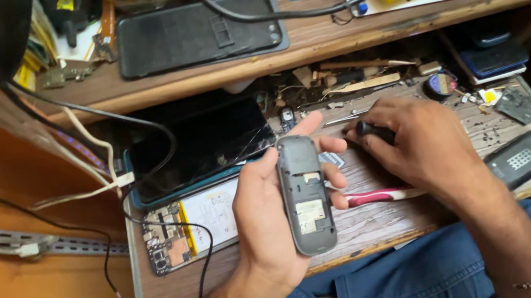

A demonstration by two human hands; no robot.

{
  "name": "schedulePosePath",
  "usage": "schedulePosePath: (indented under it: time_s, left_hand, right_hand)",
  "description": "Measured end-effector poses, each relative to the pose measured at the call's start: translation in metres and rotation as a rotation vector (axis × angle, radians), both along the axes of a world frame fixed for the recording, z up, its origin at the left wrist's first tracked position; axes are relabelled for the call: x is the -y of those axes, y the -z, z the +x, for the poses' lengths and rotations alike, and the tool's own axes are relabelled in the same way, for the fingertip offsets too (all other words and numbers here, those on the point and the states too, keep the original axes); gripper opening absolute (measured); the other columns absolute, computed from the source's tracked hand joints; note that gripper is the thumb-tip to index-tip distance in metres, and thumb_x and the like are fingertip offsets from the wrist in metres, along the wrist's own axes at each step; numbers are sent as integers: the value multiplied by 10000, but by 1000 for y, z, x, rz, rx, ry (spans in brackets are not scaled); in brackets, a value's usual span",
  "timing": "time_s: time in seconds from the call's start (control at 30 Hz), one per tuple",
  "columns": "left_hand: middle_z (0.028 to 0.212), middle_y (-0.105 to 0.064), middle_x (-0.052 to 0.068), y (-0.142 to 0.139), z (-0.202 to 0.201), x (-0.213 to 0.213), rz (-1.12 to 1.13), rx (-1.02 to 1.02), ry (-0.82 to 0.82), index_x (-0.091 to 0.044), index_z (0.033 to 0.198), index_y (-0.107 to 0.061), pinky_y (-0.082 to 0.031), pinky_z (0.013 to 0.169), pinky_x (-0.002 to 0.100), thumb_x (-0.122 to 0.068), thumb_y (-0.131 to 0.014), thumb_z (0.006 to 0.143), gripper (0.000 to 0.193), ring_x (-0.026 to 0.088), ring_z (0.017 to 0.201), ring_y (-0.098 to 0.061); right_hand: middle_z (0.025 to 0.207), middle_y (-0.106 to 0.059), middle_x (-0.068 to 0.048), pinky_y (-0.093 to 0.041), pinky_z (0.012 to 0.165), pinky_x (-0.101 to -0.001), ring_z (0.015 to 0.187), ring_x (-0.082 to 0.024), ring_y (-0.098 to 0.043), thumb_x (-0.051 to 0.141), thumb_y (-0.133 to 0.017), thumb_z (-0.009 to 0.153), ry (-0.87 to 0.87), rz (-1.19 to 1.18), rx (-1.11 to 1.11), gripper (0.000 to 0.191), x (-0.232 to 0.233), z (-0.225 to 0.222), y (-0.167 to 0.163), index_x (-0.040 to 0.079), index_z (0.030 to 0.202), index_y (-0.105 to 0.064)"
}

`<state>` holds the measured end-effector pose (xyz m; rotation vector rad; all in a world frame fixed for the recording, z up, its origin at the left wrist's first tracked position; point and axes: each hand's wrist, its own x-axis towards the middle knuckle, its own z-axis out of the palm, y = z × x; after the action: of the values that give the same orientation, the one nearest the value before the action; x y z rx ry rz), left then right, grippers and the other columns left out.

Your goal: The person removes the back cover and battery from a feature phone, then uses a screwdriver to pry open the battery compartment of a second device. They reinsert the battery into the first phone and power it on to check the display.

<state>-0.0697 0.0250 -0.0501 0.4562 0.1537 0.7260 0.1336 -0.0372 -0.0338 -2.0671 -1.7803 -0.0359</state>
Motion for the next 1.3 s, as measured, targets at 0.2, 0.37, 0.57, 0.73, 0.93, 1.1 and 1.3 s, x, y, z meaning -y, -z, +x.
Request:
schedulePosePath:
  time_s: [0.2, 0.37, 0.57, 0.73, 0.93, 1.1, 1.3]
  left_hand:
    - [1160, -628, 157, 8, 3, 1, -7, -8, 63, 90, 1611, -329, -578, 737, 354, -315, -349, 1028, 711, 206, 897, -619]
    - [1138, -620, 160, 7, 3, 3, 27, -22, 92, 82, 1627, -313, -583, 730, 344, -298, -334, 1051, 690, 211, 902, -620]
    - [1129, -593, 133, 5, 3, 11, 71, -43, 180, 22, 1657, -312, -593, 715, 335, -288, -347, 1061, 672, 192, 899, -616]
    - [1103, -608, 99, 6, 5, 23, 85, -149, 345, -47, 1665, -310, -596, 681, 326, -350, -349, 1088, 653, 174, 830, -634]
    - [1014, -604, 123, 14, 3, 29, 42, -90, 425, 46, 1499, -456, -610, 664, 330, -377, -348, 1138, 567, 196, 799, -674]
    - [1015, -583, 120, 11, 2, 30, 35, -116, 460, 67, 1317, -490, -615, 685, 336, -406, -346, 1165, 517, 211, 825, -684]
    - [985, -551, 64, 5, 1, 30, 27, -185, 447, -64, 1397, -560, -615, 653, 333, -367, -341, 1082, 489, 178, 812, -670]
  right_hand:
    - [905, -731, -77, -545, 684, -474, 788, -344, -694, 273, -758, 777, 0, -101, 159, 202, -11, -6, -7, 112, 899, -771]
    - [880, -714, -96, -537, 665, -448, 774, -334, -688, 294, -767, 821, 16, -75, 154, 232, -10, -6, -12, 99, 942, -738]
    - [939, -690, -56, -524, 697, -276, 794, -159, -675, 31, -731, 894, -15, 286, -294, 118, 29, -22, -28, 50, 1000, -684]
    - [995, -687, -82, -572, 767, -262, 900, -160, -701, -73, -725, 819, -224, 427, -418, 208, 52, -43, -19, 37, 994, -740]
    - [1025, -697, -104, -599, 811, -257, 961, -173, -729, -133, -691, 813, -288, 403, -523, 245, 55, -47, -18, 20, 997, -741]
    - [1061, -681, -116, -656, 822, -262, 967, -168, -738, -154, -692, 806, -328, 369, -604, 252, 58, -45, -21, 16, 985, -736]
    - [1056, -694, -108, -665, 804, -257, 943, -162, -751, -159, -698, 786, -306, 347, -556, 270, 59, -45, -22, 24, 981, -742]
